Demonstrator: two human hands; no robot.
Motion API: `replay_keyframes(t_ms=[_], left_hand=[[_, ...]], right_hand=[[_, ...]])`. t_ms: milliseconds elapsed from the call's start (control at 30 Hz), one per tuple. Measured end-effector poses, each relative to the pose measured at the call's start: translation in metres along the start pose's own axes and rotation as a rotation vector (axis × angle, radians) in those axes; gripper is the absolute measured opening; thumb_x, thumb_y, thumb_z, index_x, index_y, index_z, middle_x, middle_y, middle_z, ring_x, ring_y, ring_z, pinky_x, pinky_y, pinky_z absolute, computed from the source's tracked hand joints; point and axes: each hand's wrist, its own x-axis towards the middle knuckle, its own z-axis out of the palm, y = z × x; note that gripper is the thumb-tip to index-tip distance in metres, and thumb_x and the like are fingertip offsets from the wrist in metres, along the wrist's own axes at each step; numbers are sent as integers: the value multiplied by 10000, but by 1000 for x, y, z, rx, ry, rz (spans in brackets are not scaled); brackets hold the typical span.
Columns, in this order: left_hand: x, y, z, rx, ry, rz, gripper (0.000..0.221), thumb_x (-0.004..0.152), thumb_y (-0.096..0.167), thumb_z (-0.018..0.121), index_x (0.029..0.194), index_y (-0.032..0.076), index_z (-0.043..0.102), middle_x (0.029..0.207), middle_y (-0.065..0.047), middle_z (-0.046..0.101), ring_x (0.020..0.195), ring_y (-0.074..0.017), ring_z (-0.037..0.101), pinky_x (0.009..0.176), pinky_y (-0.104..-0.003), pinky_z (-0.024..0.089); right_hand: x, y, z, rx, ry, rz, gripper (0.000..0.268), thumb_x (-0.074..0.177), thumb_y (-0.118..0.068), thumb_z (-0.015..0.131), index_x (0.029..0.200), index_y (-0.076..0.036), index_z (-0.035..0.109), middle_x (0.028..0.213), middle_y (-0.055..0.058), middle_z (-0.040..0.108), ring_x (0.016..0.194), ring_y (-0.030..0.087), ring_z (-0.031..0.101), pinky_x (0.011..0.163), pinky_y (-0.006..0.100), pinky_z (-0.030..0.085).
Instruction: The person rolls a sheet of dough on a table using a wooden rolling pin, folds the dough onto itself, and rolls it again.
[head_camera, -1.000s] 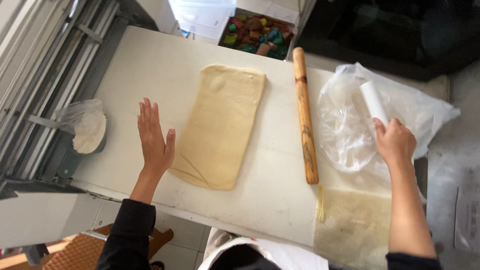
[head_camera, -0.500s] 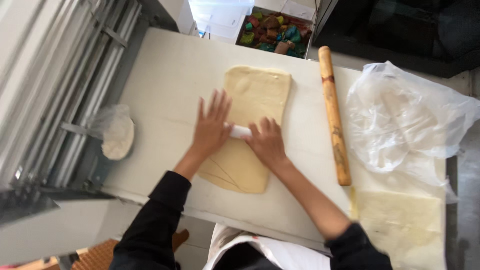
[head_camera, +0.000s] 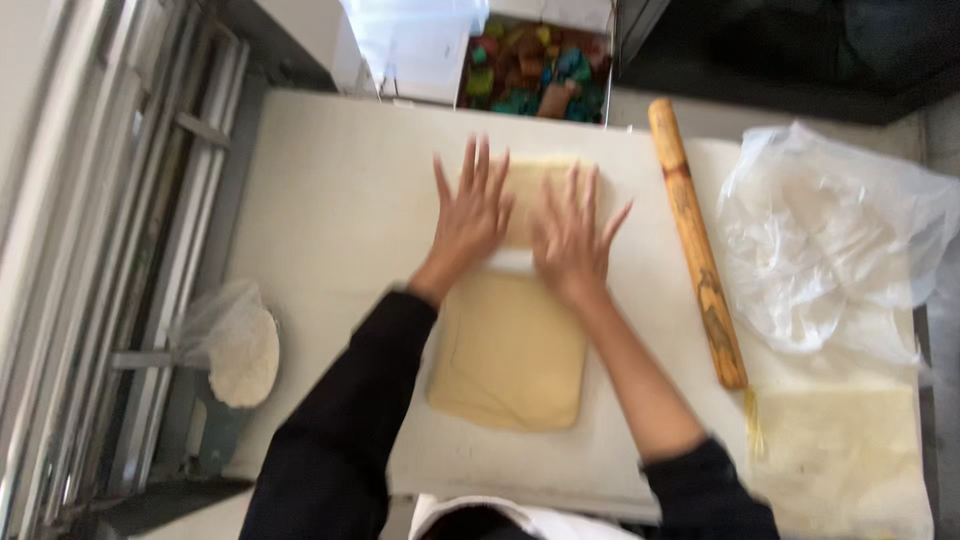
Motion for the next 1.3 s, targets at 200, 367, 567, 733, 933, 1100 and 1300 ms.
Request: replay_keyframes(t_ms=[200,367,567,733,933,1100,1300], left_hand=[[-53,19,-13,-209,-98,-36,658,1090,340,431,1642,23,265,1726,-190,213,1611,-382,125,1272,-589,111],[-83,18,-49,-350,-277,106,714,975,480,503,1597,181,320,1687,-143,241,1567,-384,124,1217,-598,100],[25,-13,7,133,-35,144,569,1111,414,467,1580,106,374,1683,-183,317,1601,-337,199,1258,-643,89],[-28,2,13,-443,-39,-161,619,1126,365,401,1650,47,313,1686,-256,266,1556,-426,263,1234,-515,291],[-47,-11,-26,-177,-180,311,697,953,469,519,1562,155,387,1648,-156,300,1535,-367,201,1195,-625,121],[45,-24,29,61,-61,137,639,1078,405,490,1627,115,339,1705,-124,304,1611,-283,212,1276,-647,96],[-20,-13,15,-153,-110,89,679,1038,397,491,1603,53,338,1671,-200,280,1550,-437,210,1205,-596,228]], right_hand=[[-57,-9,8,128,153,-33,659,1070,-493,386,1643,-172,348,1708,216,178,1552,512,74,1178,744,27],[-91,-7,-7,174,-1,-200,676,1006,-534,402,1621,-265,328,1701,184,220,1541,502,173,1196,730,74],[41,25,7,-6,56,-13,566,1099,-471,375,1615,-239,370,1708,149,259,1601,397,177,1167,789,15],[-22,13,22,233,142,-100,646,1081,-460,413,1641,-145,349,1703,235,246,1564,518,181,1201,698,144],[-48,14,2,176,-24,-312,710,986,-571,448,1599,-222,375,1658,196,284,1532,436,209,1170,735,79],[68,40,15,-55,58,-185,621,1065,-539,310,1608,-248,387,1683,126,322,1581,369,165,1144,769,-5],[-9,21,26,138,126,-215,699,1050,-642,335,1617,-236,386,1697,184,237,1556,483,138,1210,720,67]])
